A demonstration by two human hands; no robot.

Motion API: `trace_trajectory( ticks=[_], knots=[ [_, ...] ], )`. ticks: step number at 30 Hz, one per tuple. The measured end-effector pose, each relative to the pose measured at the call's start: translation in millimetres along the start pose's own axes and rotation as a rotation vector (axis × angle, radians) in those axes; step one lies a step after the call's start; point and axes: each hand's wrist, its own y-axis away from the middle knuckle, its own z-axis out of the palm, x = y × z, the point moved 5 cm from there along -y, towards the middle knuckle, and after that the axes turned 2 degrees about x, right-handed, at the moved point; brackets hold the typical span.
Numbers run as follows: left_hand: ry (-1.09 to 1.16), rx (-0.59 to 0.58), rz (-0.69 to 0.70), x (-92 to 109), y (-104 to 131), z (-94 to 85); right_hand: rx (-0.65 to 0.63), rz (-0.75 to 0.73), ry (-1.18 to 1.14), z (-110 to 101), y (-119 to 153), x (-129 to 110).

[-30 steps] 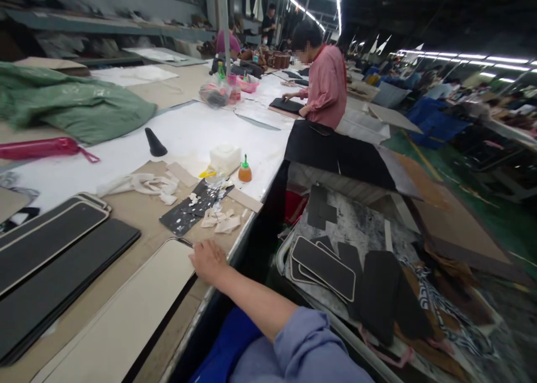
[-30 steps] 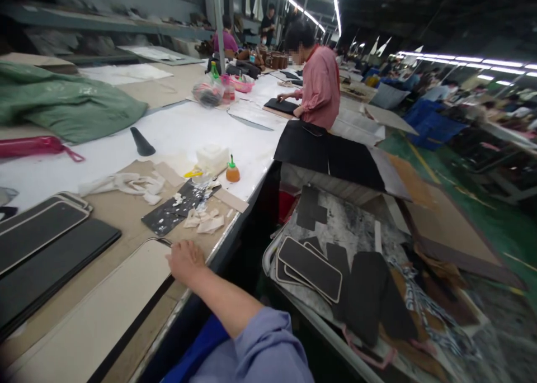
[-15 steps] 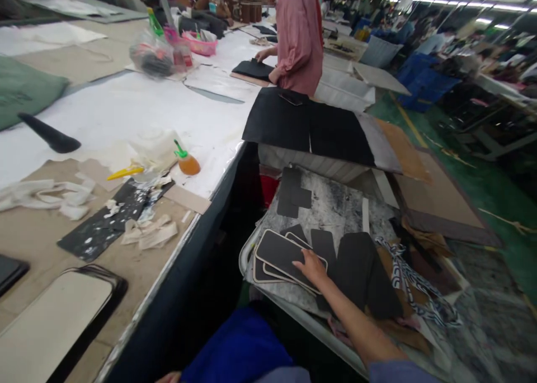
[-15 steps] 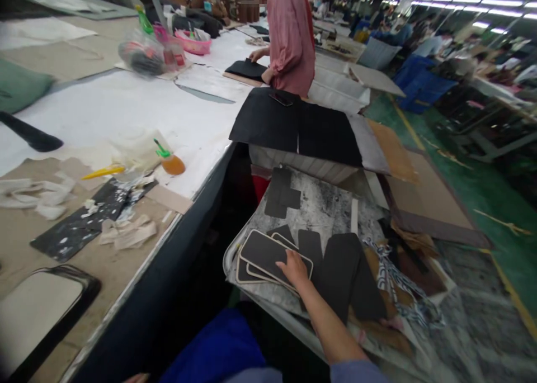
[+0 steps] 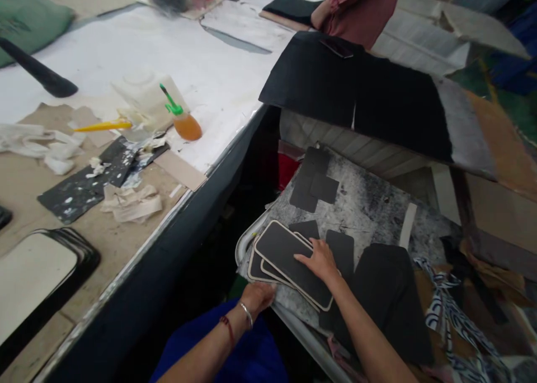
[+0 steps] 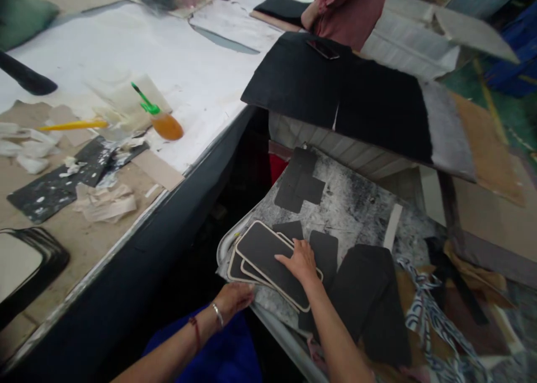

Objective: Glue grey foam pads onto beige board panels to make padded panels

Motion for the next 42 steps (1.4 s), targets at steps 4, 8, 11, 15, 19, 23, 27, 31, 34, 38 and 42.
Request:
trace_trajectory(
  ticks=[4,8,11,15,19,23,27,31,34,38,42],
  knots=[
    [0.114,0.057,-0.045,-4,-4,2.0,-0.037,-0.099,0.031,4,6,-14],
    [0.209,0.112,-0.031,-8,-1,4.9,-0.049,-0.177,0.040,1,10,-19],
    [0.270,0.144,-0.010,-6,3,11.4,-0.027,-0.255,0.028,-3,8,-25],
    [0.387,0.147,0.075,8,10,22.8,-0.026,-0.312,-0.006,-1,2,-36],
    [0.422,0.212,0.043,9,11,22.3,-0.044,-0.279,-0.092,5,-6,-38],
    [0.383,0.255,0.032,0,4,17.3,-0.072,-0.259,-0.139,12,-12,-35],
    [0.411,0.303,0.023,-6,-3,17.1,-0.046,-0.281,-0.099,13,-13,-36],
    [0.474,0.316,0.029,-5,-9,23.2,-0.043,-0.295,-0.136,13,-14,-35],
    [0.522,0.284,0.058,-4,-14,30.2,-0.016,-0.267,-0.162,8,-17,-32],
    [0.510,0.228,0.183,-3,-14,39.3,-0.037,-0.171,-0.269,-4,-15,-21],
    [0.426,0.174,0.269,-1,-4,51.9,-0.290,-0.026,-0.572,-23,-3,-3]
  ],
)
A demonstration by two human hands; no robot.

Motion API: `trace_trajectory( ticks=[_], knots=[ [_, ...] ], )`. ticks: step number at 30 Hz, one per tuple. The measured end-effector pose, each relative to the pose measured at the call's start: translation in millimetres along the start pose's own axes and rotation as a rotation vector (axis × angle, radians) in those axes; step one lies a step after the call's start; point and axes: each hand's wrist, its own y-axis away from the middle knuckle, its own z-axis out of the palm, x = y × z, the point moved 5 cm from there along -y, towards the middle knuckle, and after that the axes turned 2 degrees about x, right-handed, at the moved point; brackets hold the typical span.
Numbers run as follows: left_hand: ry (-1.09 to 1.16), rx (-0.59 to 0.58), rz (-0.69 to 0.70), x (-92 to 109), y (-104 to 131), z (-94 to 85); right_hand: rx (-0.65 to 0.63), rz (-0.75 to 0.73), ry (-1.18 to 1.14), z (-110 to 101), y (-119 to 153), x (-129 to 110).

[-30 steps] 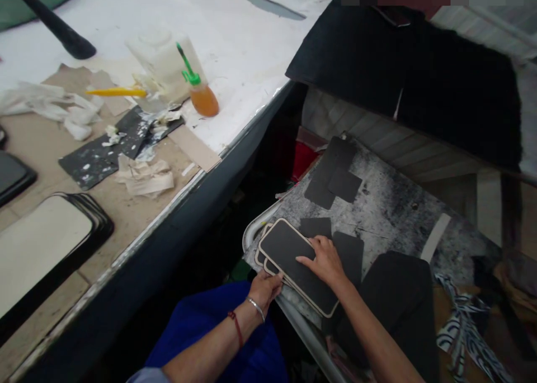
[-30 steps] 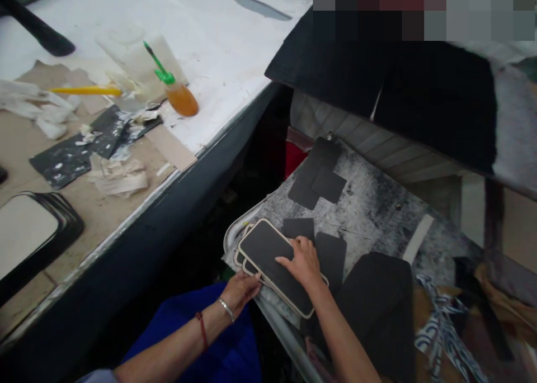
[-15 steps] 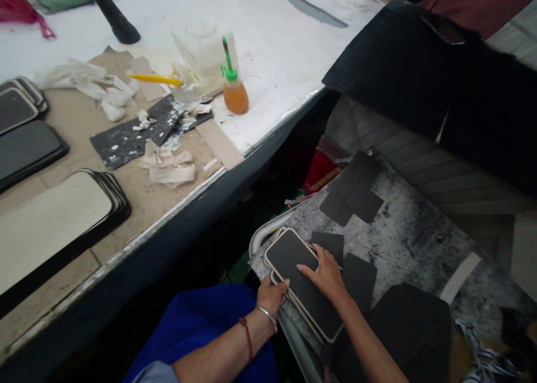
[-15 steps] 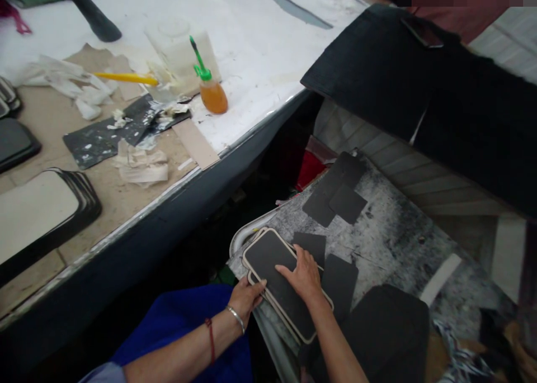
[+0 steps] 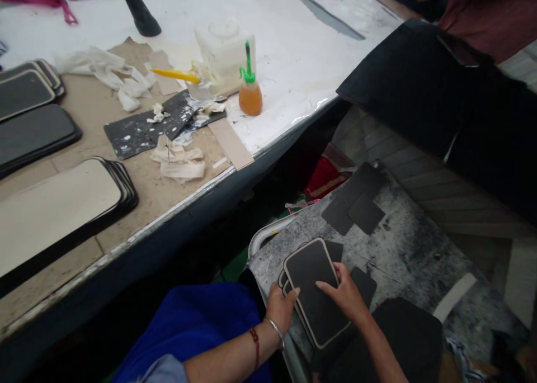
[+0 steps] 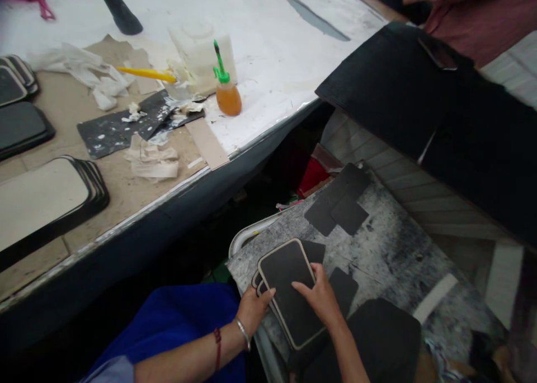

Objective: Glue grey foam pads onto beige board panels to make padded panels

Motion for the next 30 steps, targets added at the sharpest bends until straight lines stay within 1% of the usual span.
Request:
trace_trajectory(
  ticks=[2,4,5,6,7,10,12,14,16,18,21,23,26,28,30],
  knots=[
    [-0.070,-0.090,0.026,2,9,9.4,-0.117,0.061,-0.182,-11,12,0],
    [-0.153,-0.167,0.093,8,18,19.4,-0.235,0.127,-0.340,-20,23,-2],
    [-0.194,-0.201,0.143,13,23,24.7,-0.260,0.154,-0.381,-25,27,-2],
    [-0.236,-0.228,0.197,19,27,30.2,-0.253,0.171,-0.390,-30,30,-3],
    [-0.285,-0.251,0.256,27,32,36.0,-0.218,0.175,-0.372,-38,33,-4],
    [-0.502,-0.308,0.442,57,48,56.9,-0.038,0.133,-0.255,-65,42,-10],
    [-0.658,-0.341,0.567,80,61,73.0,0.101,0.110,-0.193,-87,52,-18],
    [-0.768,-0.396,0.712,103,77,90.1,0.242,0.098,-0.160,-111,65,-27],
    [-0.800,-0.474,0.875,126,97,105.0,0.385,0.068,-0.130,-135,80,-39],
    [-0.763,-0.545,1.023,148,118,115.4,0.506,0.013,-0.092,-155,95,-56],
    [-0.662,-0.595,1.162,177,144,123.6,0.641,-0.038,-0.084,-175,113,-85],
    [-0.613,-0.623,1.178,192,153,127.6,0.724,-0.032,-0.119,-183,124,-101],
    [-0.572,-0.711,1.114,203,152,131.8,0.892,-0.032,-0.224,-188,140,-113],
    [-0.601,-0.740,1.026,201,141,129.7,0.988,-0.048,-0.287,-186,148,-113],
    [-0.677,-0.705,0.925,191,125,121.3,1.029,-0.093,-0.361,-180,154,-109]
  ],
)
